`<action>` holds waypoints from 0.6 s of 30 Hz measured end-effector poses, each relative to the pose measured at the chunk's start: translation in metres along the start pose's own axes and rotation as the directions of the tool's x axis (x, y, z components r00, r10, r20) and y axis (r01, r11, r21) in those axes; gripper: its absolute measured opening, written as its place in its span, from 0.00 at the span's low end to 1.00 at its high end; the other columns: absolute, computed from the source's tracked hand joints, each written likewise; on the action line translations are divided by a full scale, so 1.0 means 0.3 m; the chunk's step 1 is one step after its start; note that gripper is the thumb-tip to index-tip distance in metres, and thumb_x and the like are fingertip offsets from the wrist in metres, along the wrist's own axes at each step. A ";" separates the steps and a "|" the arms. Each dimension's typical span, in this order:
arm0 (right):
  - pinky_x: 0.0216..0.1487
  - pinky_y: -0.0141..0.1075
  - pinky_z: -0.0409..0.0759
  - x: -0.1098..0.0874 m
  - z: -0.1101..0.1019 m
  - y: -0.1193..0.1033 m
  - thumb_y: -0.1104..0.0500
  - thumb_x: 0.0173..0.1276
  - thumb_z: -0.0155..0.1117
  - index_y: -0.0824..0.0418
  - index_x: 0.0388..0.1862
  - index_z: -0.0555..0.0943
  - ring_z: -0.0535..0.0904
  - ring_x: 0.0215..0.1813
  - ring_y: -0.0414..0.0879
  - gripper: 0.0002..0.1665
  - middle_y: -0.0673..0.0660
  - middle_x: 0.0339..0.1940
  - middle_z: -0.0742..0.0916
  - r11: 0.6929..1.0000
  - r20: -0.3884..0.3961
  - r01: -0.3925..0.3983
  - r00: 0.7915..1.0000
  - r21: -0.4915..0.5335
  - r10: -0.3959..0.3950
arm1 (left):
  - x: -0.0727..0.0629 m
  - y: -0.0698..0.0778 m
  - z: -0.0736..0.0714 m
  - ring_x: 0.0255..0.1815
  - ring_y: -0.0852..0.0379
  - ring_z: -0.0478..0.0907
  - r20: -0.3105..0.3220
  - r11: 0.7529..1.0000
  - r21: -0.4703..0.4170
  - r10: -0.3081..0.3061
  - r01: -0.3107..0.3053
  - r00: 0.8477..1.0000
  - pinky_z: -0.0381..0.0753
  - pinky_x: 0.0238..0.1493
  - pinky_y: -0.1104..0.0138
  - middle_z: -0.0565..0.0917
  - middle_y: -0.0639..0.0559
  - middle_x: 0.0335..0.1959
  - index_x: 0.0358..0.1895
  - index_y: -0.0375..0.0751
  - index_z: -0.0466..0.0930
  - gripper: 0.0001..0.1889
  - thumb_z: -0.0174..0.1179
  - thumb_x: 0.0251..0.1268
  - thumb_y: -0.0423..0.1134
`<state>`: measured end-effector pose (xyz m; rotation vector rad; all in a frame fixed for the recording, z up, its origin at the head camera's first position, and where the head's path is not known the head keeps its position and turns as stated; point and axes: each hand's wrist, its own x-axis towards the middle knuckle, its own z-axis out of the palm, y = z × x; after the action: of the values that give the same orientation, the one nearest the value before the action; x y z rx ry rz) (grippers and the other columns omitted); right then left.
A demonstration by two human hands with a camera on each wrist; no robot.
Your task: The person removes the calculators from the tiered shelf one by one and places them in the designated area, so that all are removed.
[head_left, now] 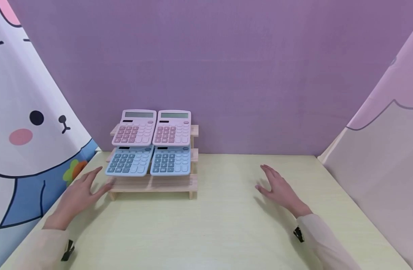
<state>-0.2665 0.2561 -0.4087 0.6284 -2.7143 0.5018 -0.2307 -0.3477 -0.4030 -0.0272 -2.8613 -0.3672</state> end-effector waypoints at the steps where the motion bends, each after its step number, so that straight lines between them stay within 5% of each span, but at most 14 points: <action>1: 0.61 0.57 0.65 0.006 0.004 -0.007 0.49 0.62 0.61 0.67 0.69 0.55 0.61 0.66 0.63 0.44 0.67 0.68 0.65 1.000 0.000 0.003 1.000 0.008 -0.003 | 0.002 0.003 -0.001 0.55 0.23 0.61 0.012 1.000 -0.011 -0.005 0.005 1.000 0.63 0.48 0.33 0.63 0.24 0.61 0.70 0.40 0.50 0.45 0.48 0.58 0.68; 8: 0.62 0.53 0.66 0.046 0.032 -0.054 0.49 0.63 0.60 0.65 0.68 0.57 0.63 0.66 0.60 0.41 0.64 0.66 0.67 0.997 -0.004 0.016 1.000 0.082 -0.015 | 0.016 0.013 -0.002 0.58 0.24 0.59 0.068 0.997 -0.077 -0.014 0.019 0.998 0.65 0.48 0.33 0.61 0.23 0.62 0.70 0.38 0.48 0.47 0.49 0.57 0.67; 18: 0.59 0.52 0.70 0.098 0.076 -0.127 0.50 0.62 0.62 0.65 0.67 0.60 0.68 0.63 0.58 0.39 0.63 0.64 0.71 0.980 -0.005 0.024 1.000 0.199 -0.024 | 0.033 0.006 0.008 0.55 0.29 0.65 0.054 0.983 -0.181 0.040 -0.030 0.998 0.73 0.44 0.40 0.64 0.27 0.61 0.68 0.35 0.52 0.43 0.52 0.59 0.62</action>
<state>-0.2786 0.2042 -0.4080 0.7097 -2.6714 0.7745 -0.2408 -0.3455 -0.4022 -0.1236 -2.8701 -0.6272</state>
